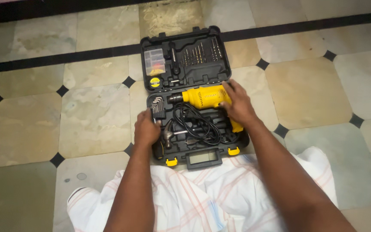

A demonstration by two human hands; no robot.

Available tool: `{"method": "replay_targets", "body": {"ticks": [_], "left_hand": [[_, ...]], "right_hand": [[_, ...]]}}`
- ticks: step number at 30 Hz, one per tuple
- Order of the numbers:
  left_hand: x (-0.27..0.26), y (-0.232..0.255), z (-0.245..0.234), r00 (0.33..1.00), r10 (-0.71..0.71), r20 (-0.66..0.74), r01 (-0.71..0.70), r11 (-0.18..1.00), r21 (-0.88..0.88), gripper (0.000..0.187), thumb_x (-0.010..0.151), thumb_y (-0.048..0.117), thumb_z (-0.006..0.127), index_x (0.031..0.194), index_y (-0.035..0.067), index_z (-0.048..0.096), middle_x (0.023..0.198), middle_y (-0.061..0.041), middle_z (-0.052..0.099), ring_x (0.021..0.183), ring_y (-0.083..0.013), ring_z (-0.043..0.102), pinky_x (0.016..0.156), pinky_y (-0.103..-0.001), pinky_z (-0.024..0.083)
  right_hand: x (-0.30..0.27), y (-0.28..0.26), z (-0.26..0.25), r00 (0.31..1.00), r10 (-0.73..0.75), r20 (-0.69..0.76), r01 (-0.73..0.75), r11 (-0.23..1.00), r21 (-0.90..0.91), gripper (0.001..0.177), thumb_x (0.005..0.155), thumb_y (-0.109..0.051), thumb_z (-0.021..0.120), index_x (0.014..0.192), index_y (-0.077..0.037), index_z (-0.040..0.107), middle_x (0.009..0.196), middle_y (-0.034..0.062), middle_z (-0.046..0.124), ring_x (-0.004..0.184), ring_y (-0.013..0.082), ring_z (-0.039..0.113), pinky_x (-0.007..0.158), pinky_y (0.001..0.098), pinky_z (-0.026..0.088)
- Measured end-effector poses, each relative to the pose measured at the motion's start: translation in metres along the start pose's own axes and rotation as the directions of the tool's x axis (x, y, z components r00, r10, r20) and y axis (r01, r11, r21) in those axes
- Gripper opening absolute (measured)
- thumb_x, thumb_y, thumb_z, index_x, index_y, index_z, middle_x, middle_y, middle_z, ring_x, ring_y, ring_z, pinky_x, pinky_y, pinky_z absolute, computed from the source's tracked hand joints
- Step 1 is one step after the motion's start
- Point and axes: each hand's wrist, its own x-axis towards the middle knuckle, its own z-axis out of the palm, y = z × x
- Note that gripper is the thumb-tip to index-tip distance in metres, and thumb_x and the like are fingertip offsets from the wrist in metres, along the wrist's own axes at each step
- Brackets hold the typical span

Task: The person sits on the floor and organizes tools into a black toolbox. They place hex keys, a hammer, a screwdriver, and a yellow power drill with its cord into designated slots inside the case.

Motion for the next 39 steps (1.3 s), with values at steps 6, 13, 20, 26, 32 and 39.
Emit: {"method": "replay_targets", "body": {"ticks": [6, 13, 20, 26, 32, 39], "left_hand": [[-0.004, 0.028, -0.009, 0.997, 0.031, 0.067, -0.032, 0.999, 0.014, 0.037, 0.091, 0.023, 0.076, 0.124, 0.008, 0.069, 0.116, -0.017, 0.067, 0.111, -0.0376, 0.064, 0.097, -0.046, 0.051], [-0.028, 0.046, -0.006, 0.953, 0.169, 0.253, -0.112, 0.968, -0.225, 0.063, 0.076, 0.026, 0.076, 0.137, 0.019, 0.065, 0.1, -0.016, 0.07, 0.094, -0.0323, 0.071, 0.088, -0.043, 0.056], [-0.041, 0.054, 0.013, 0.954, 0.216, 0.209, -0.223, 0.975, 0.01, 0.063, 0.083, 0.042, 0.081, 0.137, 0.015, 0.064, 0.119, -0.015, 0.066, 0.114, -0.0348, 0.063, 0.097, -0.044, 0.051], [-0.05, 0.063, 0.02, 0.964, 0.158, 0.213, -0.182, 0.978, 0.1, 0.068, 0.08, 0.038, 0.08, 0.14, 0.013, 0.06, 0.122, -0.014, 0.064, 0.112, -0.0348, 0.064, 0.094, -0.045, 0.052], [-0.045, 0.057, 0.016, 0.972, 0.216, 0.091, -0.219, 0.976, 0.022, 0.06, 0.085, 0.031, 0.077, 0.139, 0.01, 0.06, 0.119, -0.016, 0.063, 0.111, -0.0368, 0.062, 0.095, -0.046, 0.051], [-0.025, 0.022, -0.001, 0.98, 0.181, -0.082, -0.166, 0.972, 0.167, 0.053, 0.091, 0.026, 0.07, 0.141, 0.013, 0.058, 0.143, -0.01, 0.055, 0.132, -0.0354, 0.05, 0.106, -0.049, 0.045]], "right_hand": [[-0.011, -0.031, -0.026, 0.961, 0.204, 0.185, -0.242, 0.947, 0.211, 0.02, 0.095, -0.017, 0.077, 0.115, -0.016, 0.078, 0.111, 0.0084, 0.077, 0.097, 0.0238, 0.074, 0.09, 0.0369, 0.059], [-0.035, -0.084, -0.01, 0.911, -0.267, 0.315, 0.23, 0.962, 0.149, 0.064, 0.072, -0.029, 0.086, 0.13, -0.009, 0.068, 0.138, 0.0148, 0.059, 0.122, 0.0358, 0.056, 0.102, 0.0449, 0.045], [-0.04, -0.083, 0.004, 0.918, -0.154, 0.364, 0.138, 0.988, 0.07, 0.07, 0.079, -0.038, 0.083, 0.141, -0.011, 0.06, 0.14, 0.0081, 0.058, 0.127, 0.0313, 0.056, 0.107, 0.0431, 0.046], [-0.042, -0.089, 0.01, 0.901, -0.088, 0.424, 0.132, 0.989, -0.073, 0.075, 0.077, -0.039, 0.083, 0.141, -0.012, 0.057, 0.142, 0.0054, 0.056, 0.126, 0.0291, 0.055, 0.101, 0.0455, 0.046], [-0.042, -0.086, 0.005, 0.927, -0.205, 0.313, 0.214, 0.977, 0.004, 0.072, 0.073, -0.038, 0.085, 0.135, -0.011, 0.062, 0.137, 0.0103, 0.059, 0.125, 0.0333, 0.055, 0.1, 0.0485, 0.045], [-0.028, -0.049, -0.017, 0.999, 0.0, 0.047, -0.009, 0.983, 0.182, 0.047, 0.086, -0.025, 0.081, 0.128, -0.011, 0.066, 0.13, 0.0136, 0.068, 0.123, 0.0354, 0.061, 0.106, 0.0437, 0.049]]}}
